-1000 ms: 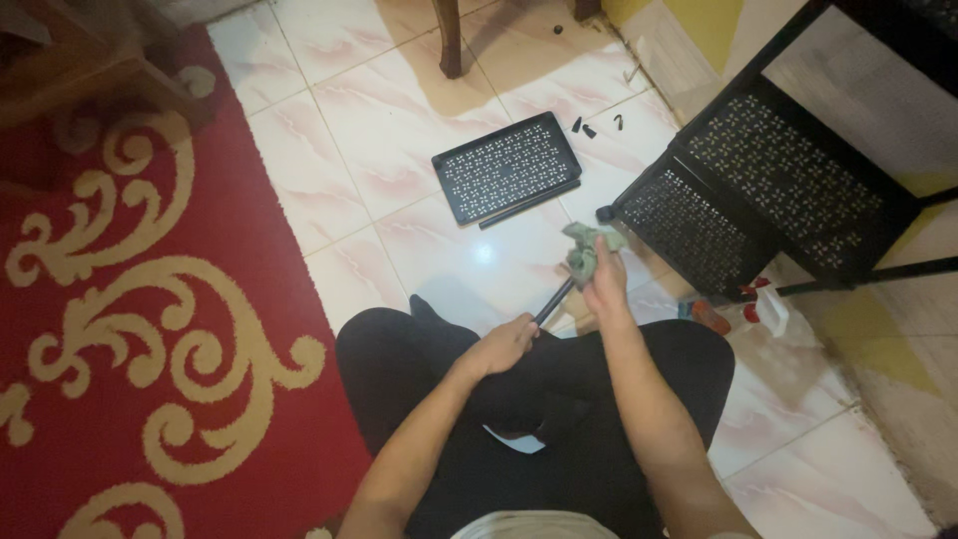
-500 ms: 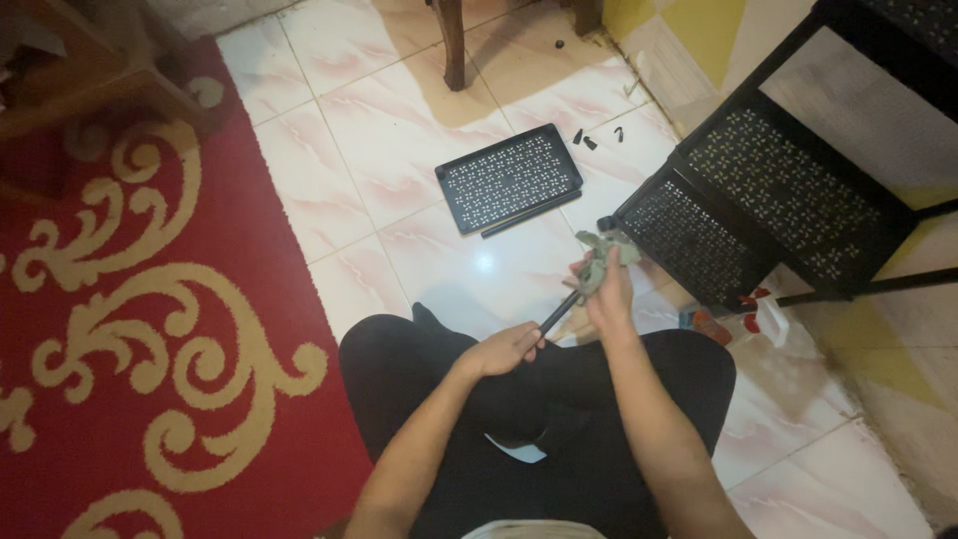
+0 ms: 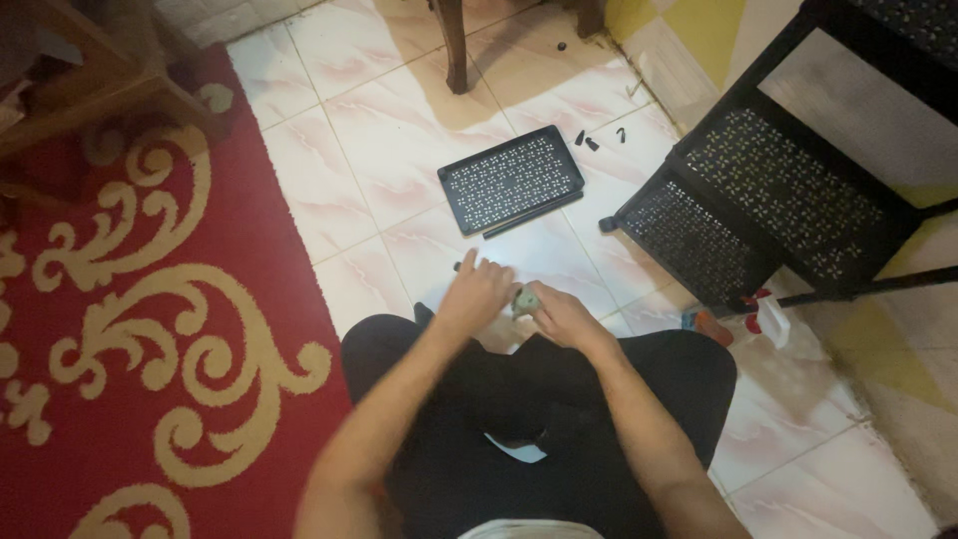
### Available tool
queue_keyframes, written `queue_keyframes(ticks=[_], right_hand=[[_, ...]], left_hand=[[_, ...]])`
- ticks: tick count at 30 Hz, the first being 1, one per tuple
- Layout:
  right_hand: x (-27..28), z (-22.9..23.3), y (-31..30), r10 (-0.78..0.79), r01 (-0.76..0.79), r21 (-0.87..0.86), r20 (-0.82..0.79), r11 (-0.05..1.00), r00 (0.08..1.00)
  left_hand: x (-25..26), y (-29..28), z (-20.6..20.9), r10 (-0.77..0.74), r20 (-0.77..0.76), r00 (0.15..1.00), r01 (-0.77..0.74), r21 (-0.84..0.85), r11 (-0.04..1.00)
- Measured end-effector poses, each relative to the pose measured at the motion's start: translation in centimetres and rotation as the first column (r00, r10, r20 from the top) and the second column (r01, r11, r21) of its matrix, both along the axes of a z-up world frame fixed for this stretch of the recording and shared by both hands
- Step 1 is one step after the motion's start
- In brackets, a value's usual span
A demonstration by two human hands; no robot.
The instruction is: The person sits on the floor and takes apart a black tiered shelf rack, pulling the vertical poles out of the shelf trays. They wipe the poles and a detached shelf tray with a green cloth, then reinsert the poles into the rack and continue cleaning the removed tray.
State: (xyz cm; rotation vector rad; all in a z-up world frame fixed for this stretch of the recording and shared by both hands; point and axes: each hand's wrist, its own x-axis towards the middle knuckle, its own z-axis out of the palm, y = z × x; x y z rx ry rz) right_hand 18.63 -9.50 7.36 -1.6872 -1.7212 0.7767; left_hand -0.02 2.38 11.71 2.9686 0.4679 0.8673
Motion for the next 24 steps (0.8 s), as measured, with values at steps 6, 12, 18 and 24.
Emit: queue_keyframes(ticks=[6, 12, 18, 24], right_hand=[[2.9, -2.0, 0.6, -0.057, 0.067, -0.065, 0.148, 0.996, 0.987], [6.3, -6.8, 0.6, -0.479, 0.466, -0.121, -0.123, 0.877, 0.869], [-2.2, -11.5, 0.1, -0.479, 0.119, -0.464, -0.857, 0.878, 0.191], [3.7, -14.5, 0.9, -0.486, 0.443, -0.518, -0.852, 0.732, -0.194]], left_hand=[[-3.9, 5.4, -1.8, -0.111, -0.477, 0.872, -0.080, -0.362, 0.929], [-5.2, 5.9, -3.4, 0.351, -0.299, 0.887, -0.456, -0.459, 0.763], [3.5, -5.0, -8.0, 0.290, -0.269, 0.918, -0.394, -0.538, 0.745], [2.0, -8.7, -8.2, 0.015, -0.358, 0.934, -0.230, -0.567, 0.791]])
